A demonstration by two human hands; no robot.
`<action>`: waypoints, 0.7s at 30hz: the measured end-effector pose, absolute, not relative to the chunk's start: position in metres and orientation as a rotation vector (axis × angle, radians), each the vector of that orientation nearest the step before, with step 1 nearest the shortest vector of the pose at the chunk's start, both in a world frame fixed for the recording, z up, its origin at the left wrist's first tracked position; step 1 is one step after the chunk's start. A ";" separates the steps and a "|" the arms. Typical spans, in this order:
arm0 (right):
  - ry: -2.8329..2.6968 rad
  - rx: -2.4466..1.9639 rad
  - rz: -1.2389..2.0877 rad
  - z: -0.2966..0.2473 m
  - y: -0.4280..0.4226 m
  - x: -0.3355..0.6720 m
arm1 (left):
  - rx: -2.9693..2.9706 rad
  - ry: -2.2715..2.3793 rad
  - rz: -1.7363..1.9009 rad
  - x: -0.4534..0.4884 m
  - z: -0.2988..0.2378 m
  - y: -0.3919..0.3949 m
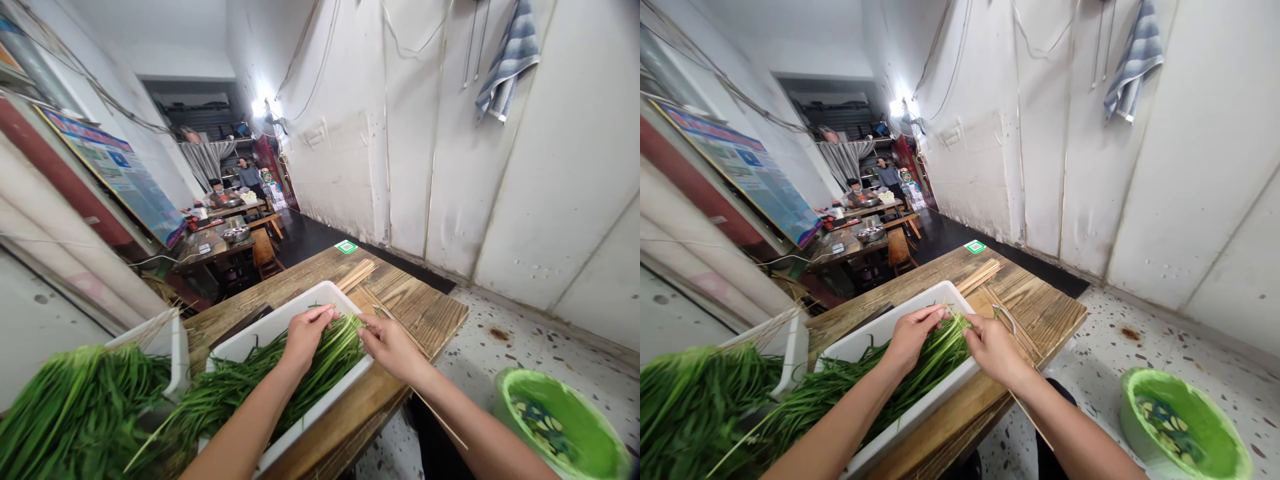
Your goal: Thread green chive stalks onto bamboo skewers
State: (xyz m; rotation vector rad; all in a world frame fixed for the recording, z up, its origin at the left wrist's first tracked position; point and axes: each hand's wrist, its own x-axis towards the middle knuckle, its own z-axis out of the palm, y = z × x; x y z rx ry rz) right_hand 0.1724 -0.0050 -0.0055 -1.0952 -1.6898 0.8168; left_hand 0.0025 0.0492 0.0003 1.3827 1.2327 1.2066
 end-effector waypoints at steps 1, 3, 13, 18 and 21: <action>-1.689 -1.096 0.815 -0.006 -0.005 0.172 | 1.377 1.234 1.210 0.003 0.001 0.049; -1.687 -1.087 0.817 -0.006 -0.005 0.173 | 1.364 1.236 1.214 0.003 0.001 0.048; -1.695 -1.087 0.835 -0.004 -0.005 0.173 | 1.403 1.249 1.221 0.003 0.001 0.048; -1.710 -1.086 0.831 -0.003 -0.005 0.173 | 1.404 1.260 1.230 0.003 0.002 0.048; -1.715 -1.087 0.820 -0.004 -0.005 0.174 | 1.420 1.266 1.231 0.003 0.001 0.048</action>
